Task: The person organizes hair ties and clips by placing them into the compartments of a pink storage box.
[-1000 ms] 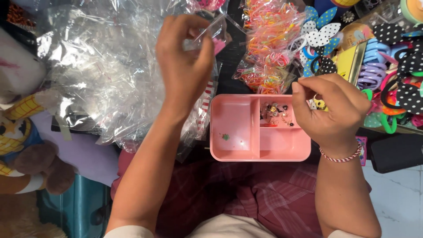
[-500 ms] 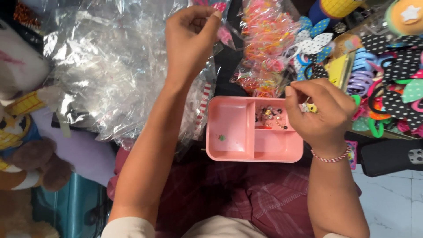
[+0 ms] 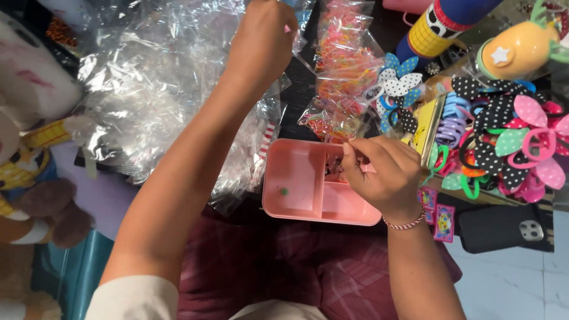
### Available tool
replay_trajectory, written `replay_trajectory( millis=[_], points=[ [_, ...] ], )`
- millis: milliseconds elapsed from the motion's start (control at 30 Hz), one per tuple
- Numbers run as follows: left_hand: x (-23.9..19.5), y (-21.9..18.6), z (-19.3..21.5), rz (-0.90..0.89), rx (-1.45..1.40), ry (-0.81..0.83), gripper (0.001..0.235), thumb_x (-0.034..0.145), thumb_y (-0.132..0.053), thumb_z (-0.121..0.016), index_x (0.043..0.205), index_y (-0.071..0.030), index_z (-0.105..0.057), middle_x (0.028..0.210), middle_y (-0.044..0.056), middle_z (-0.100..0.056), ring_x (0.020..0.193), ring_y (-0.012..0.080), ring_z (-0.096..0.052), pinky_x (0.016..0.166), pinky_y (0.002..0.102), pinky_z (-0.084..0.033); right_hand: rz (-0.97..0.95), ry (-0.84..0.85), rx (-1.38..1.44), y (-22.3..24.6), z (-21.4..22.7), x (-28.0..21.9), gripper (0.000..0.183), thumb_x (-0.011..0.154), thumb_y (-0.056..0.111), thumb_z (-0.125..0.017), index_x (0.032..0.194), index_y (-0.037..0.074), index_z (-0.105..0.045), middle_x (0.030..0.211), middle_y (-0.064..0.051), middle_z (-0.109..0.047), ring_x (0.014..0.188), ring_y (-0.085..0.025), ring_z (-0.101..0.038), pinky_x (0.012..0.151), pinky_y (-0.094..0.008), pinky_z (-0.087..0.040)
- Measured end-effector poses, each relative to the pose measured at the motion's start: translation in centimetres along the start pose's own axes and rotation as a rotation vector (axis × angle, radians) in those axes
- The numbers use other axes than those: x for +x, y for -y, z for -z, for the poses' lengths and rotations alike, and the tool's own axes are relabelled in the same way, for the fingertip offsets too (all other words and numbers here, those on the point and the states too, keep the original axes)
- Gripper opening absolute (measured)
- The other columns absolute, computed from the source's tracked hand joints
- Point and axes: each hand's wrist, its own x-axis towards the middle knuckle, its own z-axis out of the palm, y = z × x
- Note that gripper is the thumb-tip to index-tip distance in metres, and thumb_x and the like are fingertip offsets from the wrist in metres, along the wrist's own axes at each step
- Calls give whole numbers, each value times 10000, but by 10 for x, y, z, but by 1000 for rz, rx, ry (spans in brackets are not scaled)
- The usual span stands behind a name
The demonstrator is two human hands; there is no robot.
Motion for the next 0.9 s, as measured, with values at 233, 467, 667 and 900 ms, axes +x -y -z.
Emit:
replay_trajectory(
  millis=[233, 467, 667, 900],
  points=[
    [18, 10, -12, -321, 312, -290, 218, 392, 18, -521, 495, -103, -371, 504, 75, -344, 448, 266, -285, 407, 385, -163, -17, -31, 42, -3, 9, -5, 73, 821, -8, -572, 754, -37, -571, 585, -96, -539, 470, -188, -467, 459, -284, -386],
    [4, -37, 30, -188, 156, -15, 102, 508, -56, -505, 489, -102, -416, 465, 55, -380, 430, 256, -342, 357, 381, -186, -33, -118, -12, -10, 14, -11, 118, 837, 19, -567, 741, -49, -576, 588, -96, -544, 479, -201, -485, 454, -289, -375],
    [-16, -74, 41, -182, -141, 249, 120, 660, -58, -502, 650, -117, -606, 603, 34, -596, 537, 188, -543, 465, 349, -383, -182, -410, 29, -15, 14, -21, 273, 876, 80, -474, 664, -90, -504, 494, -134, -467, 416, -202, -429, 424, -283, -296],
    [-36, -65, 3, -243, -238, 492, 105, 732, -94, -568, 789, -133, -647, 749, 5, -662, 678, 192, -607, 525, 330, -427, -245, -226, 103, -12, 18, -13, 378, 893, 129, -345, 683, -94, -567, 500, -139, -486, 426, -209, -461, 455, -286, -315]
  ],
)
